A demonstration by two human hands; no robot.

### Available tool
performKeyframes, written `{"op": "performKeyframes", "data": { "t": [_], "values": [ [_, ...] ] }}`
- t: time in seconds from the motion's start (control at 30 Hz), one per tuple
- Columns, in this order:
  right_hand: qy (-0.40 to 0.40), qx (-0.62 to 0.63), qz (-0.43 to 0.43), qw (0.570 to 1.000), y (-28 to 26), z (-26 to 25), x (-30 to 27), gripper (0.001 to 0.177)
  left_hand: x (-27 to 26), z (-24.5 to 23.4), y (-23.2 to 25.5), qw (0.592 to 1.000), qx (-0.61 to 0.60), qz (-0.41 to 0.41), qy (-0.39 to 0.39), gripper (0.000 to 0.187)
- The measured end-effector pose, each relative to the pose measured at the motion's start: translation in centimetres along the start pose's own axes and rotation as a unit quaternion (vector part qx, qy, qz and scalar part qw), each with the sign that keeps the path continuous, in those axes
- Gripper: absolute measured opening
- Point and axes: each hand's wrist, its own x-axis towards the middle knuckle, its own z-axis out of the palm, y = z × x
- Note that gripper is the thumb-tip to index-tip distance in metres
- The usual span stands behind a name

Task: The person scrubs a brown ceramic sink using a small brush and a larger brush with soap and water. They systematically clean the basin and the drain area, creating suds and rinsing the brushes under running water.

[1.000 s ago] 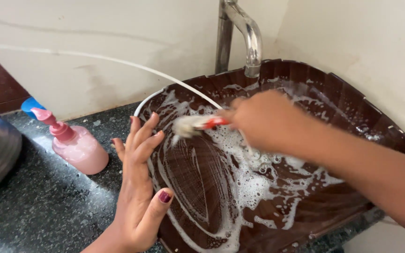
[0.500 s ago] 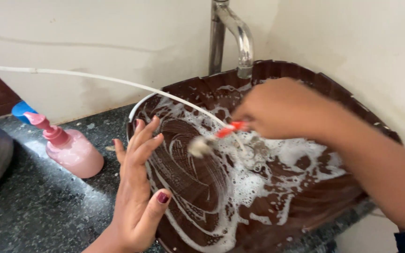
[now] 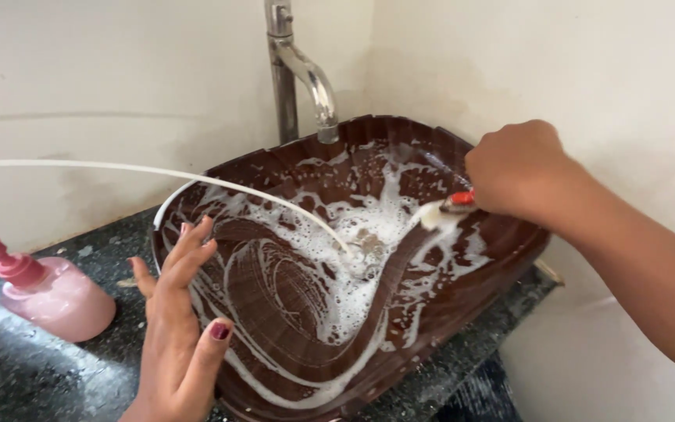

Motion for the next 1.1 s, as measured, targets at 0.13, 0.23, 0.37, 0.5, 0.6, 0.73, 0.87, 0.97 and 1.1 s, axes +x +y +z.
{"op": "performKeyframes", "data": {
  "t": [0.13,0.23,0.37,0.5,0.6,0.73,0.87,0.97,1.1],
  "values": [
    [-0.048,0.051,-0.103,0.992,-1.5,1.3,-2.9,0.016,0.1,0.2,0.1,1.000,-0.001,0.006,0.015,0.067],
    [0.042,0.176,-0.296,0.938,-1.8,2.2,-5.1,0.021,0.1,0.3,0.1,1.000,-0.010,-0.002,0.015,0.065],
    [-0.103,0.160,-0.177,0.966,-0.4,2.2,-2.2,0.034,-0.2,0.4,0.3,0.999,-0.018,-0.023,0.031,0.065],
    [-0.030,0.011,0.000,0.999,4.4,2.0,1.8,0.039,-0.1,0.7,-0.8,1.000,0.020,-0.010,0.006,0.064],
    [0.009,-0.059,-0.012,0.998,4.5,2.1,1.2,0.021,-0.1,0.5,-2.1,0.999,0.039,-0.002,-0.019,0.071],
    [-0.111,-0.006,-0.207,0.972,-0.1,2.0,-4.9,0.036,-0.6,0.7,-3.1,0.999,0.048,0.007,-0.015,0.073],
    [-0.104,0.181,-0.292,0.933,2.2,0.7,-4.7,0.032,-1.0,1.0,-3.6,0.998,0.064,-0.002,-0.003,0.075],
    [-0.145,0.046,-0.162,0.975,4.6,1.4,-0.1,0.042,-1.0,1.0,-4.0,0.997,0.075,0.005,-0.003,0.076],
    [0.032,-0.068,0.010,0.997,8.6,3.2,4.5,0.028,-0.9,1.1,-4.1,0.996,0.085,0.008,-0.006,0.076]
  ]
}}
